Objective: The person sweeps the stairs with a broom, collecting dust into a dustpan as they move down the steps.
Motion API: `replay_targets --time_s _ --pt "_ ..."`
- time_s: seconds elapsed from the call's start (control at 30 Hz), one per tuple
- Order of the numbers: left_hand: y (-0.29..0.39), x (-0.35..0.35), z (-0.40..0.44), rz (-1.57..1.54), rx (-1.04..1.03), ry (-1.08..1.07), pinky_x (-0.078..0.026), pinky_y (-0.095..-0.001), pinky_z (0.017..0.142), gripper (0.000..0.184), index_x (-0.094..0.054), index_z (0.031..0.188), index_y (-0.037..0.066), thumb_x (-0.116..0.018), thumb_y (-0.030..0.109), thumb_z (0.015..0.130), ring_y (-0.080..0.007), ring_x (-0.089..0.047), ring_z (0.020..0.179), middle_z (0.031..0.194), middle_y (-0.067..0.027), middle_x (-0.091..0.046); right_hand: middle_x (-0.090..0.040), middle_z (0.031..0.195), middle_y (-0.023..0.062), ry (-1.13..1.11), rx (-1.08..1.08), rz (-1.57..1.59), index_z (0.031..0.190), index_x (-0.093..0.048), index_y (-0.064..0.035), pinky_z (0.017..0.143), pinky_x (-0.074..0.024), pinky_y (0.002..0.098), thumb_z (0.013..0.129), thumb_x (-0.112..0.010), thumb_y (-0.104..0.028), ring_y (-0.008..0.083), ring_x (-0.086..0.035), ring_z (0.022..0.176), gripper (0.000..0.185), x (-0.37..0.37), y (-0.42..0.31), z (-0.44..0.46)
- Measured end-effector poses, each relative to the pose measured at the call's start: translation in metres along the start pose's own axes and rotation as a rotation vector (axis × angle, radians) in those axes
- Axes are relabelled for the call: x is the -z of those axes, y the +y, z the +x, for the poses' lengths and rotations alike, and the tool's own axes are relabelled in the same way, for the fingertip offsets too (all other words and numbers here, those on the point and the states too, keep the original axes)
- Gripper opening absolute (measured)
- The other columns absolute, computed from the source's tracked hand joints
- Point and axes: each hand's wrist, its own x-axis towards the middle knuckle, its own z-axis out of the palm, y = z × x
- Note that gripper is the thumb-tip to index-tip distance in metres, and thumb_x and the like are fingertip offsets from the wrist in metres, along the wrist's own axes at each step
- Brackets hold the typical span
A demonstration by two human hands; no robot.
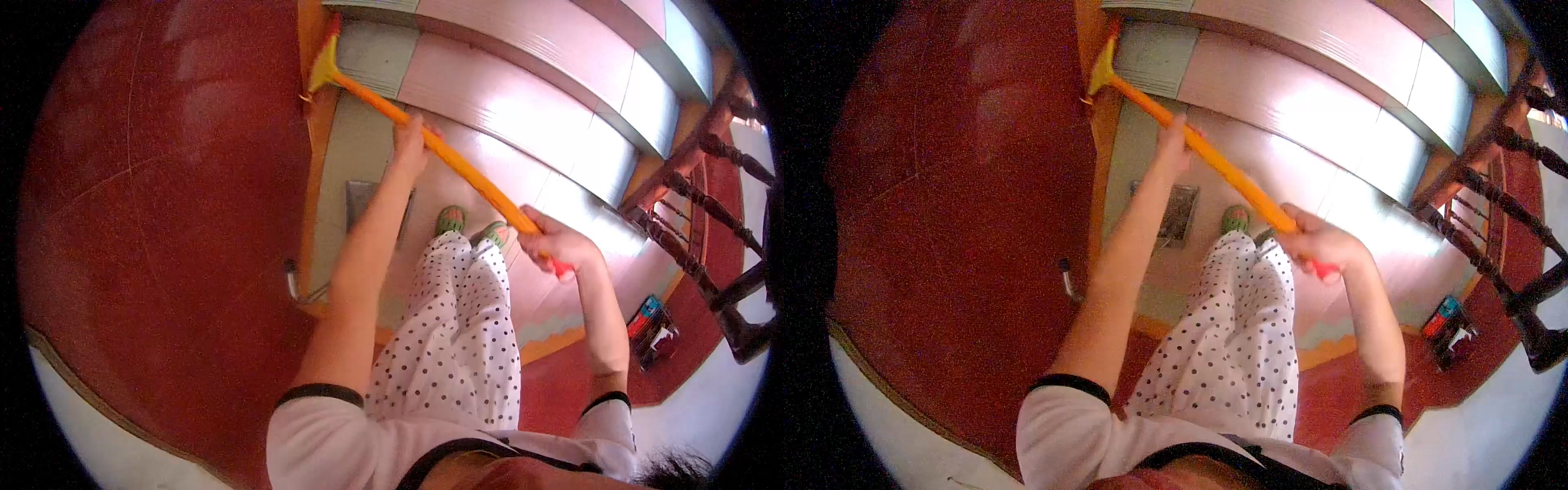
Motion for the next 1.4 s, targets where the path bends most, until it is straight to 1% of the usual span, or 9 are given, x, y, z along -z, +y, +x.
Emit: replay_targets --time_s 0.13,0.33,0.53,0.7,0.97,1.03,1.2,1.3,1.4 --pt "-0.016 -0.002 -0.01 0.116 0.035 -0.11 -0.047 -0.0361 0.059 0.017 -0.038 0.084 0.003 -0.044 0.018 0.08 -0.0225 -0.051 0.062 0.064 -0.0091 -0.044 -0.037 0.055 -0.0004 -0.034 0.006 0.176 0.101 -0.036 -0.0062 0.028 -0.0236 0.0169 0.074 -0.046 -0.006 0.0049 -0.03 0.033 0.029 -0.004 0.012 -0.027" --pt "-0.004 -0.008 -0.029 -0.021 0.017 -0.121 -0.047 -0.0373 0.058 0.02 -0.036 0.088 0.001 -0.043 0.018 0.08 -0.0238 -0.051 0.062 0.073 -0.0131 -0.048 -0.039 0.056 -0.0009 0.019 0.087 -0.17 0.102 -0.035 -0.0056 0.028 -0.0263 0.019 0.075 -0.048 -0.012 0.0071 -0.034 0.034 0.03 -0.003 0.002 -0.037" --pt "-0.037 -0.024 0.078 0.12 0.062 -0.032 -0.047 -0.0371 0.052 0.017 -0.035 0.089 0.002 -0.041 0.015 0.08 -0.0248 -0.051 0.057 0.072 -0.0121 -0.049 -0.036 0.059 -0.0008 -0.062 0.094 0.593 0.1 -0.04 -0.0038 0.029 -0.0226 0.0122 0.077 -0.048 -0.011 0.0001 -0.029 0.037 0.026 0.004 -0.001 -0.004" --pt "0.003 -0.01 -0.062 0.055 0.044 -0.163 -0.048 -0.0341 0.044 0.019 -0.032 0.089 0.003 -0.043 0.011 0.076 -0.023 -0.051 0.053 0.07 -0.0101 -0.043 -0.044 0.063 0.0011 0.072 0.065 -0.041 0.114 -0.026 -0.0042 0.033 -0.0318 0.0198 0.076 -0.049 -0.012 0.007 -0.04 0.041 0.045 -0.028 0.051 -0.059" --pt "-0.044 0.045 0.033 0.362 0.1 -0.1 -0.044 -0.0339 0.047 0.016 -0.039 0.075 0.006 -0.044 0.02 0.078 -0.0196 -0.05 0.05 0.061 -0.0041 -0.044 -0.039 0.057 -0.0003 0.106 0.028 0.386 0.112 -0.026 -0.007 0.032 -0.0297 0.019 0.076 -0.047 -0.011 0.0081 -0.035 0.037 0.042 -0.072 0.058 0.003" --pt "-0.057 0.035 -0.002 0.504 0.142 -0.245 -0.043 -0.0313 0.046 0.017 -0.04 0.072 0.006 -0.045 0.021 0.076 -0.0184 -0.049 0.047 0.056 -0.0031 -0.042 -0.04 0.057 0.0007 0.295 -0.01 0.215 0.12 -0.017 -0.0105 0.032 -0.0317 0.0197 0.08 -0.045 -0.018 0.0087 -0.037 0.038 0.049 -0.101 0.074 -0.031" --pt "-0.02 0.029 -0.136 0.25 0.146 -0.222 -0.041 -0.0305 0.042 0.017 -0.04 0.071 0.007 -0.044 0.023 0.077 -0.017 -0.047 0.044 0.052 -0.0034 -0.041 -0.038 0.057 0.0003 0.049 -0.191 0.116 0.121 -0.013 -0.0154 0.029 -0.0333 0.0218 0.079 -0.042 -0.009 0.0088 -0.039 0.035 0.052 -0.147 0.092 -0.11" --pt "0.015 0.037 -0.093 0.121 0.17 0.034 -0.041 -0.0312 0.039 0.015 -0.039 0.074 0.007 -0.044 0.021 0.077 -0.0168 -0.046 0.043 0.052 -0.0036 -0.041 -0.037 0.056 -0.0005 0.063 -0.116 0.025 0.118 -0.02 -0.0137 0.028 -0.0302 0.0205 0.08 -0.041 -0.012 0.0079 -0.035 0.034 0.043 -0.124 0.046 -0.04" --pt "-0.028 0.035 -0.009 0.281 0.139 -0.044 -0.04 -0.033 0.038 0.012 -0.04 0.071 0.007 -0.042 0.018 0.076 -0.0193 -0.049 0.047 0.049 -0.0044 -0.042 -0.037 0.054 -0.0003 0.09 -0.062 0.224 0.116 -0.024 -0.012 0.026 -0.0278 0.02 0.08 -0.042 -0.015 0.0076 -0.033 0.032 0.04 -0.097 0.083 0.008"
